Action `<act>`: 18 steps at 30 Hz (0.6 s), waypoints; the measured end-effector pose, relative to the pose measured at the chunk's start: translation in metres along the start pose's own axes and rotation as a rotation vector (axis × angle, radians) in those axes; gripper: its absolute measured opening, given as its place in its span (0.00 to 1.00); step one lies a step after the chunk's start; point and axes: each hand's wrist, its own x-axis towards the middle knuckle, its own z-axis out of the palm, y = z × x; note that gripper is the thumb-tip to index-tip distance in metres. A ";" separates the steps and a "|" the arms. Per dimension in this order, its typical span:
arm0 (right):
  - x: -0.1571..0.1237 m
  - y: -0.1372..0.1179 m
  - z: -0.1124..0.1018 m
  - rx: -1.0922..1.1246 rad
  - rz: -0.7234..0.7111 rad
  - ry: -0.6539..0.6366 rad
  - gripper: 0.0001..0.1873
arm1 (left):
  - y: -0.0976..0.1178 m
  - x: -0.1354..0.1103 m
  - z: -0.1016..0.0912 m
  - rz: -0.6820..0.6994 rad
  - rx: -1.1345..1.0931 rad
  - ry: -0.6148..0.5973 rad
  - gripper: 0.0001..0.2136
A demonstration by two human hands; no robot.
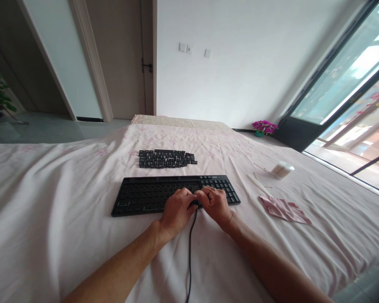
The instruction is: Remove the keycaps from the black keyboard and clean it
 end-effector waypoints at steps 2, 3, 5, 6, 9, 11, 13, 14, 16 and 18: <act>-0.004 0.002 0.000 0.006 -0.032 -0.003 0.23 | 0.000 0.000 -0.001 -0.005 0.001 -0.005 0.11; -0.005 0.002 0.000 0.011 -0.029 -0.005 0.23 | 0.000 0.000 -0.002 -0.009 0.001 -0.006 0.11; -0.004 0.003 -0.001 0.011 -0.003 -0.008 0.22 | 0.002 0.001 -0.002 -0.016 0.009 -0.012 0.10; -0.002 0.004 -0.002 0.007 0.000 -0.009 0.21 | 0.003 0.002 -0.002 -0.020 0.021 -0.016 0.10; 0.005 0.006 -0.003 0.024 -0.077 -0.023 0.22 | 0.008 0.008 0.001 -0.036 0.097 -0.015 0.07; 0.009 0.007 -0.002 0.096 -0.134 -0.024 0.24 | 0.011 0.013 0.004 -0.042 0.139 0.001 0.07; 0.012 0.007 -0.001 0.194 -0.104 0.010 0.26 | 0.014 0.017 0.008 -0.039 0.141 0.020 0.09; 0.012 0.007 0.000 0.235 -0.059 0.036 0.27 | 0.015 0.018 0.009 -0.037 0.130 0.026 0.10; 0.011 0.006 0.001 0.288 0.025 0.083 0.29 | 0.017 0.020 0.012 -0.038 0.100 0.035 0.10; 0.010 0.007 0.002 0.313 0.055 0.107 0.29 | 0.018 0.020 0.013 -0.045 0.070 0.041 0.11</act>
